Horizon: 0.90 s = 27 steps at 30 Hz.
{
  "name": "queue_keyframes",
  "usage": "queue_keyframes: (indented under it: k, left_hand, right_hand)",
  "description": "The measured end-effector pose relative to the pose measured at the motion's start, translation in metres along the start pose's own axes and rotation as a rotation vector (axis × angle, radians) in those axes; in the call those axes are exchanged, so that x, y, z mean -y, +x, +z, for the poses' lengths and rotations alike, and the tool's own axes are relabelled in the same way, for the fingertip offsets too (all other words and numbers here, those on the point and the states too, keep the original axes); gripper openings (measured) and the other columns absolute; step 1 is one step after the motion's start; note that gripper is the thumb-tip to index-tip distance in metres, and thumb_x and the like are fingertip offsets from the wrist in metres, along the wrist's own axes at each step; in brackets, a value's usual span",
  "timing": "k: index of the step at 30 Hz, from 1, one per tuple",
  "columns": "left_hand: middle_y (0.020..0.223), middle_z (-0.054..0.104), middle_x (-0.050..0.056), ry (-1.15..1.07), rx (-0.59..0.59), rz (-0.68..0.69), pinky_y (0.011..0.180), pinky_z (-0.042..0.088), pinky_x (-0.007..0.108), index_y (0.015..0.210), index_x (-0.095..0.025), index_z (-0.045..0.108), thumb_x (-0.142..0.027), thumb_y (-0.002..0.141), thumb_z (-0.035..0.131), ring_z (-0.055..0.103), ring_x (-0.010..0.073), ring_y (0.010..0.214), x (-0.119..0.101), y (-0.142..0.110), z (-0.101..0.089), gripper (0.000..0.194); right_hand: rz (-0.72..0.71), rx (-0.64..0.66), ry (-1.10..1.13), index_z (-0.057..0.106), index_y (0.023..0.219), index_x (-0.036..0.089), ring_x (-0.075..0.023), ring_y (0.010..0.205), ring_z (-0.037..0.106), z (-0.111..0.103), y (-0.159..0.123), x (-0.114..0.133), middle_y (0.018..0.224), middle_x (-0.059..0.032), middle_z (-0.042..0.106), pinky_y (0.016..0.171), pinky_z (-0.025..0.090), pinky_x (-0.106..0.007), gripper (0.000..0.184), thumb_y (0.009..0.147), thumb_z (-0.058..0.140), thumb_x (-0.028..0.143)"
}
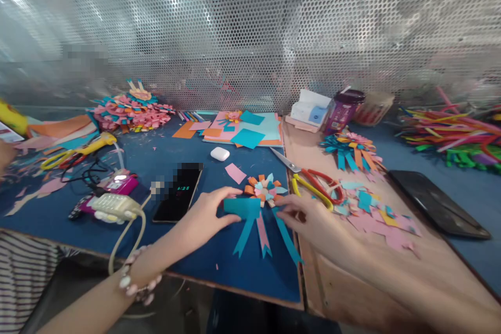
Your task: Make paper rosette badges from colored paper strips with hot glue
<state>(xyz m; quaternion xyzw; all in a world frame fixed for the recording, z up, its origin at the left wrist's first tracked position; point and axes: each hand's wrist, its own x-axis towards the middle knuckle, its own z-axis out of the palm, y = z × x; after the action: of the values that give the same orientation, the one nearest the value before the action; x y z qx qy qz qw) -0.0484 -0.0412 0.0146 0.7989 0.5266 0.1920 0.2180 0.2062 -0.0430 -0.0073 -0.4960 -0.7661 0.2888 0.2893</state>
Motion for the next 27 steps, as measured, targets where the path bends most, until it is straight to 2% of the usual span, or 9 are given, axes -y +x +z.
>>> queue_keyframes:
  k: [4, 7, 10, 13, 15, 17, 19, 23, 27]
  left_hand:
    - [0.109, 0.059, 0.006, -0.175, -0.033, -0.208, 0.072, 0.052, 0.032, 0.129, -0.024, 0.047, -0.038, 0.079, 0.064, 0.062, 0.0182, 0.082, 0.02, -0.003, -0.022, 0.054]
    - [0.111, 0.058, 0.007, -0.106, -0.148, -0.26, 0.072, 0.052, 0.034, 0.133, -0.022, 0.041, -0.039, 0.081, 0.061, 0.063, 0.0189, 0.08, 0.04, -0.002, -0.033, 0.058]
    - [0.121, 0.056, 0.011, 0.197, -0.305, -0.162, 0.088, 0.047, 0.043, 0.133, -0.019, 0.043, -0.036, 0.084, 0.059, 0.058, 0.0267, 0.103, 0.05, -0.002, -0.034, 0.055]
    - [0.138, 0.045, 0.013, 0.508, -0.417, 0.036, 0.104, 0.03, 0.053, 0.131, -0.02, 0.049, -0.031, 0.088, 0.055, 0.039, 0.0335, 0.128, 0.041, -0.009, -0.024, 0.045]
    - [0.139, 0.047, 0.009, 0.574, -0.314, 0.221, 0.109, 0.021, 0.054, 0.13, -0.024, 0.05, -0.029, 0.091, 0.051, 0.035, 0.0303, 0.132, 0.027, -0.016, -0.013, 0.04]
    - [0.136, 0.052, 0.005, 0.542, -0.106, 0.404, 0.111, 0.017, 0.052, 0.132, -0.027, 0.048, -0.033, 0.093, 0.05, 0.038, 0.0251, 0.131, 0.012, -0.023, -0.001, 0.04]
    - [0.134, 0.054, 0.004, 0.493, 0.026, 0.486, 0.113, 0.015, 0.051, 0.133, -0.027, 0.047, -0.037, 0.093, 0.05, 0.041, 0.0227, 0.129, 0.001, -0.029, 0.01, 0.041]
    - [0.132, 0.056, 0.004, 0.439, 0.065, 0.494, 0.112, 0.018, 0.05, 0.133, -0.027, 0.048, -0.036, 0.094, 0.048, 0.044, 0.0219, 0.127, -0.005, -0.032, 0.023, 0.04]
    - [0.13, 0.058, 0.005, 0.441, 0.047, 0.491, 0.111, 0.021, 0.051, 0.131, -0.025, 0.05, -0.036, 0.094, 0.048, 0.045, 0.0228, 0.126, -0.002, -0.033, 0.025, 0.038]
  right_hand:
    - [-0.416, -0.177, -0.572, 0.061, 0.113, 0.013, -0.023, 0.071, 0.064, 0.005, -0.011, -0.001, 0.08, -0.0088, 0.068, 0.059, 0.053, -0.035, 0.028, 0.092, 0.048, 0.024]
    - [-0.553, -0.175, -0.738, 0.06, 0.115, 0.009, -0.024, 0.078, 0.064, 0.002, -0.018, -0.003, 0.088, -0.0125, 0.068, 0.063, 0.055, -0.036, 0.031, 0.094, 0.038, 0.018]
    - [-0.638, -0.077, -0.757, 0.064, 0.108, 0.012, -0.0238, 0.086, 0.064, 0.0, -0.027, -0.005, 0.101, -0.0137, 0.068, 0.068, 0.056, -0.036, 0.034, 0.093, 0.034, 0.011]
    - [-0.746, 0.002, -0.794, 0.066, 0.108, 0.013, -0.0267, 0.098, 0.062, 0.002, -0.038, -0.009, 0.113, -0.0129, 0.067, 0.073, 0.056, -0.04, 0.035, 0.092, 0.035, 0.011]
    - [-0.763, 0.013, -0.824, 0.064, 0.113, 0.011, -0.0282, 0.102, 0.061, 0.005, -0.042, -0.012, 0.117, -0.0141, 0.066, 0.076, 0.056, -0.042, 0.035, 0.09, 0.037, 0.01]
    - [-0.75, 0.011, -0.823, 0.063, 0.115, 0.009, -0.0286, 0.103, 0.06, 0.006, -0.044, -0.014, 0.118, -0.015, 0.065, 0.078, 0.055, -0.043, 0.036, 0.089, 0.038, 0.009]
    - [-0.747, 0.0, -0.784, 0.064, 0.113, 0.01, -0.0281, 0.104, 0.06, 0.004, -0.043, -0.014, 0.116, -0.0147, 0.066, 0.08, 0.055, -0.043, 0.035, 0.089, 0.039, 0.009]
    - [-0.698, -0.016, -0.645, 0.064, 0.111, 0.015, -0.0232, 0.103, 0.06, -0.007, -0.026, -0.011, 0.111, -0.0122, 0.067, 0.083, 0.054, -0.04, 0.032, 0.09, 0.04, 0.011]
    - [-0.673, -0.093, -0.685, 0.063, 0.113, 0.014, -0.0244, 0.105, 0.057, -0.014, 0.002, -0.017, 0.109, -0.0123, 0.066, 0.086, 0.052, -0.043, 0.028, 0.091, 0.044, 0.013]
